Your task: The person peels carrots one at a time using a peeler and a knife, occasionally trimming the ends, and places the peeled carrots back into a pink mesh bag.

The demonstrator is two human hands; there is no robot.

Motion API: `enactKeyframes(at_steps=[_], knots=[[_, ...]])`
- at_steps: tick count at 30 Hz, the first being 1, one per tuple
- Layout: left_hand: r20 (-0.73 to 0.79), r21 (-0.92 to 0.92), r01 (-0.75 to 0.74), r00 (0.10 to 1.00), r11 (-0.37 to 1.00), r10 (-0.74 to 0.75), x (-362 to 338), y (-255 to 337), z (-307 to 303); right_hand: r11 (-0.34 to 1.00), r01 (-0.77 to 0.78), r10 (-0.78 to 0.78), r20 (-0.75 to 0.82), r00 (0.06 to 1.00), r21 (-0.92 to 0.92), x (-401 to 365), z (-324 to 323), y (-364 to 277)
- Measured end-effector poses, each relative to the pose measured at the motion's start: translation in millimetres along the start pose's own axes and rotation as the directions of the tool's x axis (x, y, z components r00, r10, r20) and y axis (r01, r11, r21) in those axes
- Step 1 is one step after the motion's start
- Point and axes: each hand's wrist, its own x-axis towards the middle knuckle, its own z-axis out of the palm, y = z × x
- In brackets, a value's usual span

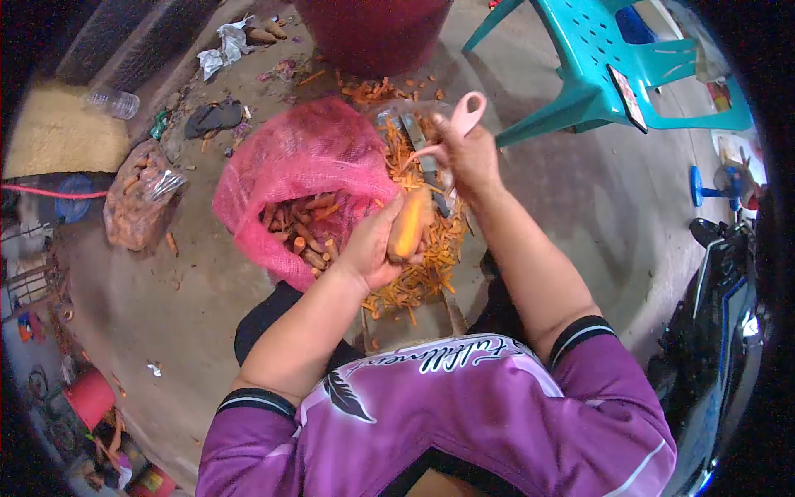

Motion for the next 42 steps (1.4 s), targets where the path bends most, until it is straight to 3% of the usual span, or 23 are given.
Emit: enactKeyframes(at_steps=[1,2,5,7,9,11,12,15,16,17,19,21,23,25,28,31,32,35,38,39,40,42], knots=[[0.036,0.006,0.049,0.998,0.999,-0.049,-4,1,8,0.994,0.059,-0.066,-0.076,0.995,-0.087,11,-7,3],[-0.020,0.043,0.006,1.000,0.999,-0.005,-5,3,14,0.993,0.108,-0.101,-0.125,0.987,0.050,17,-11,9],[-0.086,0.060,-0.099,0.991,0.993,0.104,-3,14,12,0.987,0.054,-0.033,-0.140,0.990,0.151,11,-7,6],[-0.175,0.089,-0.112,0.977,0.990,0.126,-1,13,5,0.990,0.059,-0.050,-0.073,0.996,0.127,-13,14,-5],[-0.278,0.112,-0.152,0.944,0.982,0.178,0,10,12,0.978,-0.154,0.144,0.080,0.986,0.138,-46,29,-22],[-0.380,0.031,-0.181,0.908,0.983,0.180,1,7,24,0.983,-0.092,0.061,0.192,0.979,0.156,-49,32,4],[-0.429,-0.008,-0.199,0.886,0.980,0.177,2,6,27,0.990,-0.132,0.118,0.213,0.970,0.054,-57,34,-2],[-0.170,-0.053,-0.164,0.973,0.985,0.153,7,1,-8,0.994,-0.110,0.110,0.167,0.980,-0.007,-49,30,5],[-0.246,0.111,-0.209,0.942,0.972,0.230,8,-6,-1,0.989,-0.079,0.090,0.086,0.992,-0.124,-43,25,2],[-0.176,0.114,-0.142,0.971,0.983,0.161,3,-6,4,0.991,-0.098,0.095,-0.030,0.995,-0.096,-36,21,-4],[-0.038,0.138,-0.005,0.999,0.990,0.010,-4,-8,8,0.986,0.052,-0.078,-0.164,0.983,-0.156,-2,0,11],[-0.098,0.182,-0.043,0.993,0.982,0.062,-2,-8,11,0.970,0.164,-0.186,-0.113,0.976,-0.178,12,-15,23],[-0.179,0.235,-0.110,0.972,0.966,0.154,-1,-1,10,0.986,0.134,-0.141,-0.061,0.988,-0.101,9,-16,28],[-0.244,0.115,-0.136,0.956,0.984,0.161,0,0,11,0.996,-0.056,0.056,0.007,0.998,0.068,-40,17,-5],[-0.276,-0.059,-0.138,0.954,0.989,0.117,2,-2,0,0.999,0.028,-0.023,0.146,0.989,-0.034,-58,25,10],[-0.212,0.073,-0.115,0.969,0.991,0.128,4,-3,-4,0.986,-0.088,0.109,0.147,0.983,-0.140,-53,20,4],[-0.219,0.146,-0.176,0.954,0.974,0.206,6,-7,2,0.989,-0.014,0.015,0.010,1.000,-0.149,-43,19,9],[-0.074,0.041,0.035,0.997,0.999,-0.032,0,-9,1,0.991,0.121,-0.110,-0.181,0.977,0.054,3,-5,20],[-0.208,0.066,-0.097,0.972,0.993,0.109,2,-5,5,0.996,0.003,0.020,-0.257,0.966,0.088,-5,-3,1],[-0.266,0.071,-0.147,0.950,0.987,0.160,2,-2,6,0.999,-0.016,0.024,-0.186,0.982,0.046,-13,1,-5],[-0.180,0.069,-0.196,0.962,0.978,0.206,5,0,-3,0.999,-0.032,0.032,-0.114,0.993,0.001,-27,9,-9],[-0.228,0.050,-0.176,0.956,0.983,0.183,8,-2,-11,1.000,-0.015,0.016,0.026,1.000,-0.016,-50,22,-4]])
